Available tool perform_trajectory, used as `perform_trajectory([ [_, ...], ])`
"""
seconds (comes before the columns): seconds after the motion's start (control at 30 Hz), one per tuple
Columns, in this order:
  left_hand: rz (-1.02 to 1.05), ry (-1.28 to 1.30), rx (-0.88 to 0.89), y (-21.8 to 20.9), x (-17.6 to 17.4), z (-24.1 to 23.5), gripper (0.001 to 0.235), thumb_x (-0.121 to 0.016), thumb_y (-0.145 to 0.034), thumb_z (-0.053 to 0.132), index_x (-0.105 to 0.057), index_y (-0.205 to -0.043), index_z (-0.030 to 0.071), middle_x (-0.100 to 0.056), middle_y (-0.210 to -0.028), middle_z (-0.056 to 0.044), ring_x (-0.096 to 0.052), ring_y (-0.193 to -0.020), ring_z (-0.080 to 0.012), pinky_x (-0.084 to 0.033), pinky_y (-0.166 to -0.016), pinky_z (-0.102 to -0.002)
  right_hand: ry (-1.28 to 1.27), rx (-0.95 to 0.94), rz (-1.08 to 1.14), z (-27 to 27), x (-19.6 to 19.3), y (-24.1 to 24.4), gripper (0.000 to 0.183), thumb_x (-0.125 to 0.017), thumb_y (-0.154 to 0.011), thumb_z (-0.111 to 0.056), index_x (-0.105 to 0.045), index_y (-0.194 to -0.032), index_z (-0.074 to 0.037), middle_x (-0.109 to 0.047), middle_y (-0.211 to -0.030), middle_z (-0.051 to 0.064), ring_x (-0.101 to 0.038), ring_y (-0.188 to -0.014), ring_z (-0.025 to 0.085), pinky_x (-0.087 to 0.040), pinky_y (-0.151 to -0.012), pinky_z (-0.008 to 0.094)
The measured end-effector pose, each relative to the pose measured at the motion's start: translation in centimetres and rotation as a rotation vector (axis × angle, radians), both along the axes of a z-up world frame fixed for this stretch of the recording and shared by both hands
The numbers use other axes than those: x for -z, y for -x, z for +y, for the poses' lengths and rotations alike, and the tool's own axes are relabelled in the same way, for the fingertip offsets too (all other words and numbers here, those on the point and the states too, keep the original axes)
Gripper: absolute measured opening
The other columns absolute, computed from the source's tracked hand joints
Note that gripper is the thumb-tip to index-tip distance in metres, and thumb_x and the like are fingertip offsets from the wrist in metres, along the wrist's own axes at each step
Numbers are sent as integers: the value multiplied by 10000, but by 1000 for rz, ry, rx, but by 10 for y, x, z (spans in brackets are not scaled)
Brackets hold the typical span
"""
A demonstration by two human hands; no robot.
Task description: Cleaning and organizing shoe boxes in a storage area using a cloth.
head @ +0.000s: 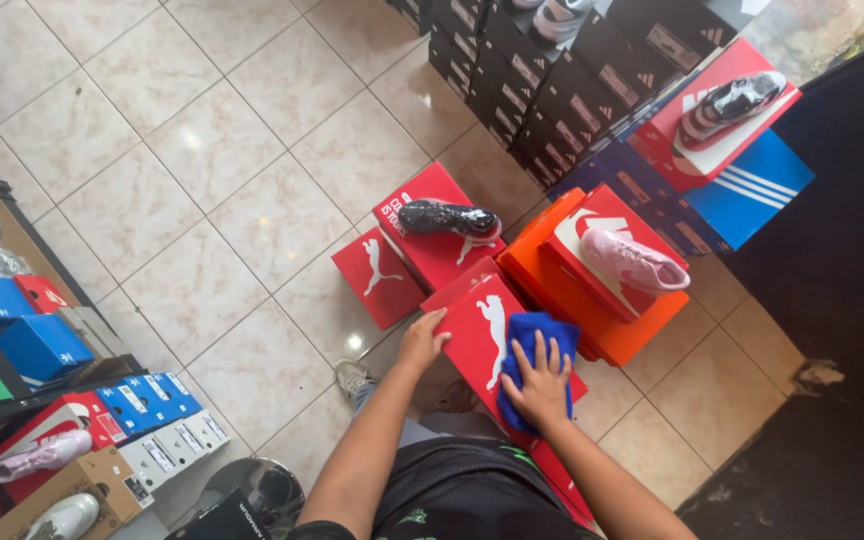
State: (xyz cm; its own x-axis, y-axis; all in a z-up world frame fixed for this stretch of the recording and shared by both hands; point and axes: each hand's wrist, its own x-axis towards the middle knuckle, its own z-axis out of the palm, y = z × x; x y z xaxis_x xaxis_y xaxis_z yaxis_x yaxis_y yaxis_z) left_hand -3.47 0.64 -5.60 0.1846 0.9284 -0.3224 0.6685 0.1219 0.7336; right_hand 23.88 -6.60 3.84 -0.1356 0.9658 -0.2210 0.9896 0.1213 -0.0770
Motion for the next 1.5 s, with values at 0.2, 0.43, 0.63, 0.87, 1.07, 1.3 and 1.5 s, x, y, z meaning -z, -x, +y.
perform_trajectory([
  [0.2, -224, 32, -122, 2, -4, -1, 452, -611, -976, 44, -639, -1408, 176, -671, -1381, -90, -594, -1296, -340, -520, -1052, -477, -76, -109, 132, 65, 9, 104, 724, -607, -882, -589, -427, -1550, -375, -217, -1703, 103, -108, -1561, 394, -43, -1180, 606],
  [0.43, -271, 50, -334, 2, 9, -3, 367, -738, -902, 124, -750, -1262, 191, -748, -1201, -99, -661, -1174, -327, -567, -967, -435, -84, -41, 163, 66, 2, 61, 743, -623, -865, -551, -417, -1559, -382, -224, -1707, 96, -142, -1558, 391, -59, -1189, 617],
  [0.63, -289, 169, -464, -7, 1, 6, 249, -736, -924, 196, -788, -1166, 226, -757, -1168, -16, -664, -1167, -288, -559, -973, -437, -111, -47, 140, 56, 6, 76, 758, -637, -856, -529, -409, -1562, -373, -217, -1705, 121, -138, -1551, 429, -73, -1177, 655],
  [0.87, -306, 135, -445, -6, -2, 5, 261, -681, -946, 137, -800, -1152, 246, -754, -1174, -38, -657, -1166, -318, -556, -954, -454, -178, -133, 192, 60, 13, 44, 716, -668, -835, -487, -480, -1519, -386, -262, -1697, 78, -155, -1558, 392, -90, -1200, 600],
  [1.07, -287, 109, -463, -9, 0, 3, 240, -687, -961, 147, -796, -1160, 225, -750, -1187, -48, -650, -1174, -333, -551, -978, -480, -80, -449, 225, 22, 1, 16, 733, -629, -779, -633, -469, -1480, -493, -275, -1685, -18, -182, -1562, 311, -92, -1211, 579],
  [1.3, -281, 75, -441, -10, 1, 5, 260, -664, -970, 120, -792, -1182, 201, -755, -1181, -75, -665, -1166, -335, -551, -987, -457, -183, -186, 189, 11, 9, 15, 756, -661, -829, -517, -451, -1542, -380, -245, -1699, 123, -89, -1572, 425, -3, -1206, 609],
  [1.5, -283, -20, -317, -18, -30, 4, 383, -558, -993, 13, -699, -1330, 127, -708, -1283, -165, -628, -1235, -394, -500, -1063, -497, -150, -98, 141, -23, 2, -23, 747, -598, -862, -552, -426, -1561, -351, -229, -1700, 147, -120, -1564, 417, -27, -1214, 608],
])
